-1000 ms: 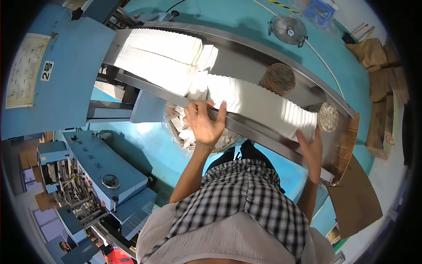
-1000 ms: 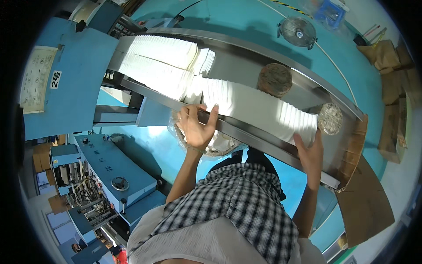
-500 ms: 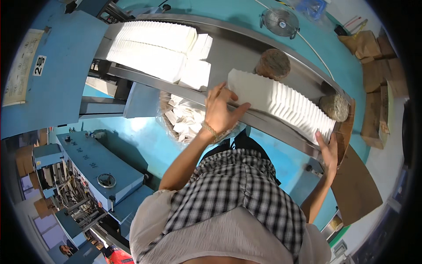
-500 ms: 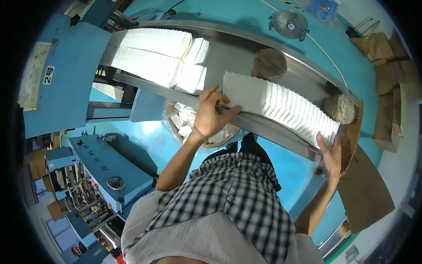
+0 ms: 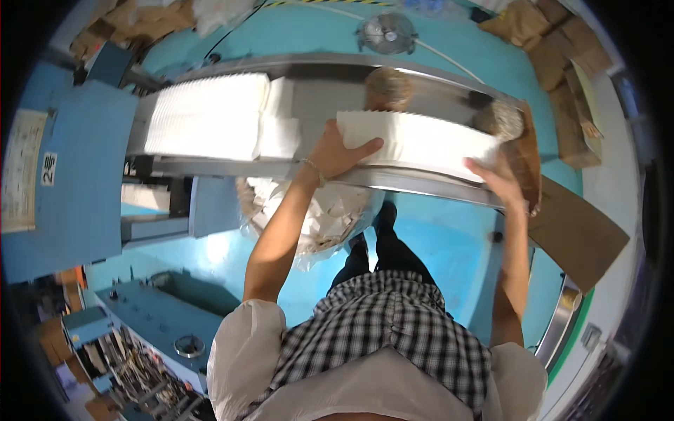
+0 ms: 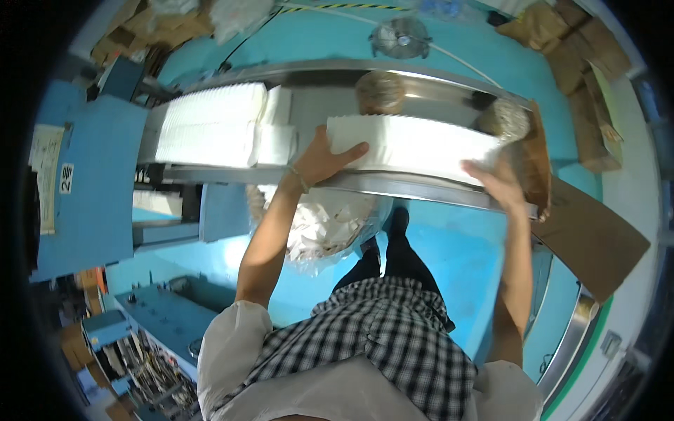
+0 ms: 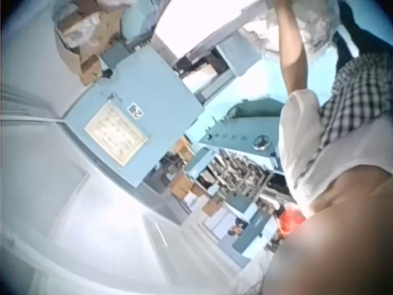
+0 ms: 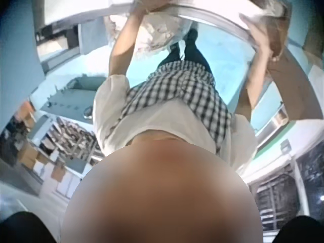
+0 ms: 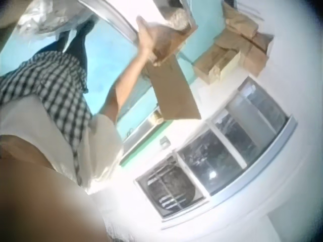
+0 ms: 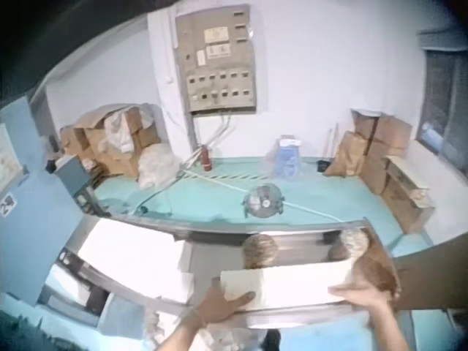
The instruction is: Sorting and placing stacks of tissues onto a conveyor belt from a processing machine.
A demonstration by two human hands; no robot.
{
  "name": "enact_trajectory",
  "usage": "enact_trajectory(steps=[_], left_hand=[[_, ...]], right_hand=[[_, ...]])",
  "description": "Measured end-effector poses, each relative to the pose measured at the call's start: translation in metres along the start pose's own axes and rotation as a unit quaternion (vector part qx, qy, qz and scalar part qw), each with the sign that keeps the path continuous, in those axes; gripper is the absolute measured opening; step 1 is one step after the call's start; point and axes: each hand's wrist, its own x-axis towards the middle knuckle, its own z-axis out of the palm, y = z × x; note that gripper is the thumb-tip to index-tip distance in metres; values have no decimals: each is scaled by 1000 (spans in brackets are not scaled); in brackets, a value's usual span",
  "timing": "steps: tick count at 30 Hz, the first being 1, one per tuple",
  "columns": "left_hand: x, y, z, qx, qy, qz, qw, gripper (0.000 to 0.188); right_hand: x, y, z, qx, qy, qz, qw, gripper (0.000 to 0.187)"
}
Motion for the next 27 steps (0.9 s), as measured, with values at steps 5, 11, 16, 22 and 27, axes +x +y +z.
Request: enact_trajectory(steps=[5, 11, 16, 22, 27], left_hand=[[-2, 6, 14, -50, 108, 50, 992, 116], [-62, 59, 31, -59, 135, 218, 965, 98], [-132, 95, 113, -65, 57, 138, 987, 102], [-208, 92, 334, 182, -48, 281, 941, 107], [-279, 162, 532, -88, -361, 274, 887, 77]], right_hand=[[-7, -3, 34, 102, 103, -42, 989, 90], [-89, 7, 6, 248, 215, -128, 936, 75], [-199, 97, -24, 288, 271, -95, 914, 83], [-417, 265, -72, 316, 385, 90, 863, 88], [-565, 378, -103, 196, 560, 222, 774, 99]])
